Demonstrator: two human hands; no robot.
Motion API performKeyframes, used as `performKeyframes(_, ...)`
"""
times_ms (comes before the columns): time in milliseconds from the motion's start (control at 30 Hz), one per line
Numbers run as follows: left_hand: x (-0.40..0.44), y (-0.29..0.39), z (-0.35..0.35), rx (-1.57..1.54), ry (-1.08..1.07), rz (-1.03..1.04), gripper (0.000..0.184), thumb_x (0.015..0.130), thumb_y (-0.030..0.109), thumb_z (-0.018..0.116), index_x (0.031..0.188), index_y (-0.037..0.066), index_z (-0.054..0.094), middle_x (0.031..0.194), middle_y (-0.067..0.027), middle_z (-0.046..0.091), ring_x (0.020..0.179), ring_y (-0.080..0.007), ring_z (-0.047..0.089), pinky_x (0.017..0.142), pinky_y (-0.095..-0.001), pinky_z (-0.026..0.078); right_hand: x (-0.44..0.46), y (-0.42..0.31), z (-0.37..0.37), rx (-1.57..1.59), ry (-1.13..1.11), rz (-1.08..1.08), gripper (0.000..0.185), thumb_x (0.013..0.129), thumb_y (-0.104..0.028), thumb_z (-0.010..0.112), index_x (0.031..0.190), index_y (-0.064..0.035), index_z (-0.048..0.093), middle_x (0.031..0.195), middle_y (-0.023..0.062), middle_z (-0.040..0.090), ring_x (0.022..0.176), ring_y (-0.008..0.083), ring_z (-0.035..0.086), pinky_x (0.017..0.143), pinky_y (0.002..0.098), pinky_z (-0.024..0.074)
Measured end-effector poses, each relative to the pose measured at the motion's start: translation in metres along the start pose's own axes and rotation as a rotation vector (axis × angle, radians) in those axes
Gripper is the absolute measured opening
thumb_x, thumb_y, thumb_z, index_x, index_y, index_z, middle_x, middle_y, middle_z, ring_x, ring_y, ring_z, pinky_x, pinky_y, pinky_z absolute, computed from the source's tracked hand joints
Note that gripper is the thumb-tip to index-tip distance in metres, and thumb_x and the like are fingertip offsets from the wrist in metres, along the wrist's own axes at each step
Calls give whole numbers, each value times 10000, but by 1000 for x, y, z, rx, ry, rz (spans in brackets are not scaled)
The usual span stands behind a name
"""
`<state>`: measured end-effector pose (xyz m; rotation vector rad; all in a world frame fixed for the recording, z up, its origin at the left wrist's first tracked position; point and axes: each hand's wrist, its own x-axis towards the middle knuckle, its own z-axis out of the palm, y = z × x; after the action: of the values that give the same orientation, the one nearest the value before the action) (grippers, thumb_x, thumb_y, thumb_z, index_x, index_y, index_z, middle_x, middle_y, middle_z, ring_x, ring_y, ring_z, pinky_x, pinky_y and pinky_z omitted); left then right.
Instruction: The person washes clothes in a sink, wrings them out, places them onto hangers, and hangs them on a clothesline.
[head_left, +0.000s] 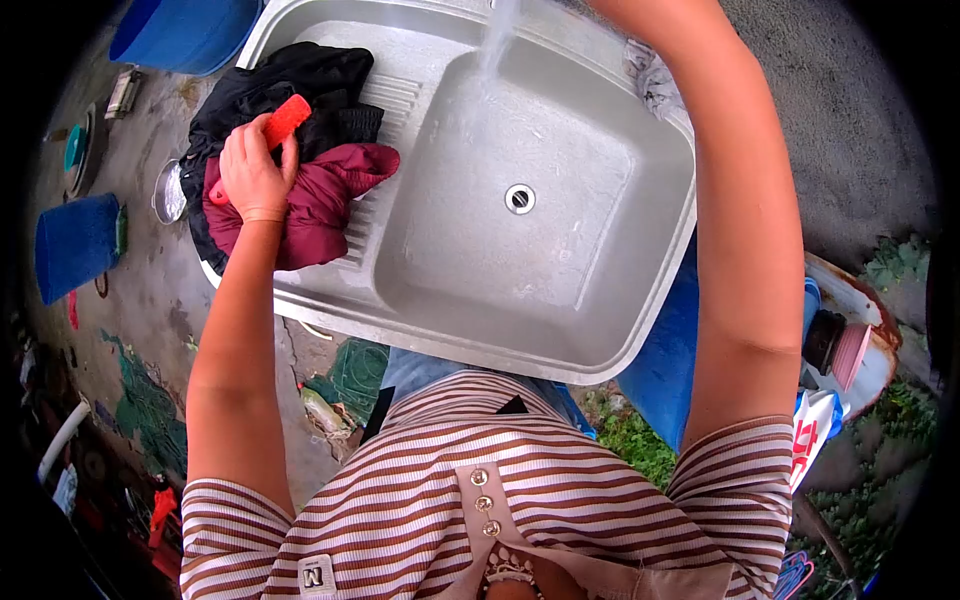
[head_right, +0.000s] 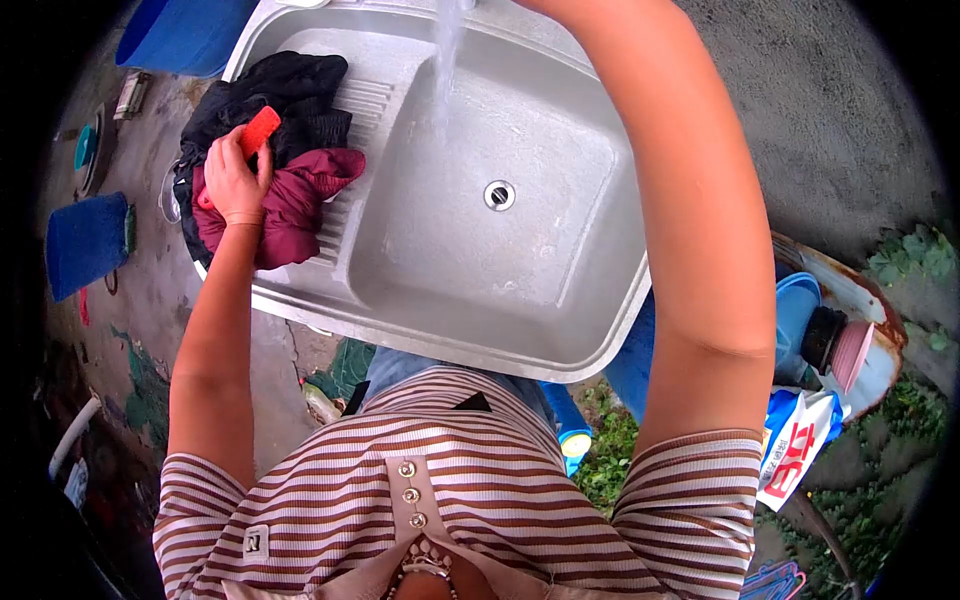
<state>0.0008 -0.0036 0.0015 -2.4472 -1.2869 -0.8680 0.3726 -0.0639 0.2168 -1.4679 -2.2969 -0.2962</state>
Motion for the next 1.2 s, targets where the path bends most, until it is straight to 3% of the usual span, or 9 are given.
performKeyframes(67, 1, -1, 0, 3, -8, -10, 318, 785, 245, 704, 1058, 113, 610, 938, -79, 592, 909, -284, 591, 796, -389, 460, 5, -9, -2, -63, 7, 183, 220, 840, -119, 632, 1037, -27, 666, 1062, 197, 652, 1016, 355, 627, 867, 435, 506)
performKeyframes(100, 0, -1, 0, 5, -7, -12, 318, 785, 245, 704, 1058, 113, 610, 938, -79, 592, 909, -284, 591, 796, -389, 460, 10, -12, -3, -63, 7, 180, 220, 840, -119, 632, 1037, -27, 666, 1062, 197, 652, 1016, 355, 627, 867, 435, 506)
performKeyframes(167, 1, 0, -1, -1, -11, -18, 318, 787, 244, 702, 1060, 111, 609, 942, -82, 593, 918, -285, 592, 804, -390, 461, 19, -17, -3, -326, -48, 261, 257, 820, -263, 669, 945, -40, 671, 913, 190, 685, 883, 354, 670, 764, 460, 530)
performKeyframes(267, 0, -1, -1, 5, -13, -7, 318, 789, 244, 700, 1061, 109, 609, 945, -84, 595, 918, -289, 593, 804, -392, 462, 31, -18, 16, -365, 1, 273, 300, 795, -356, 677, 874, -66, 669, 783, 164, 690, 791, 347, 684, 704, 472, 538)
performKeyframes(567, 0, -2, 0, -11, -12, -9, 322, 786, 247, 704, 1062, 111, 610, 942, -86, 593, 908, -291, 594, 796, -391, 464, 36, -22, 30, -372, -4, 415, 308, 819, -393, 610, 848, -95, 682, 755, 147, 697, 748, 328, 693, 669, 472, 545)
performKeyframes(1200, 0, -2, -1, -21, 0, -15, 324, 784, 252, 707, 1064, 121, 611, 931, -84, 589, 894, -286, 594, 786, -397, 462, 35, -23, 36, -367, -111, 491, 374, 876, -437, 539, 892, -97, 695, 833, 166, 713, 806, 333, 703, 707, 478, 550)
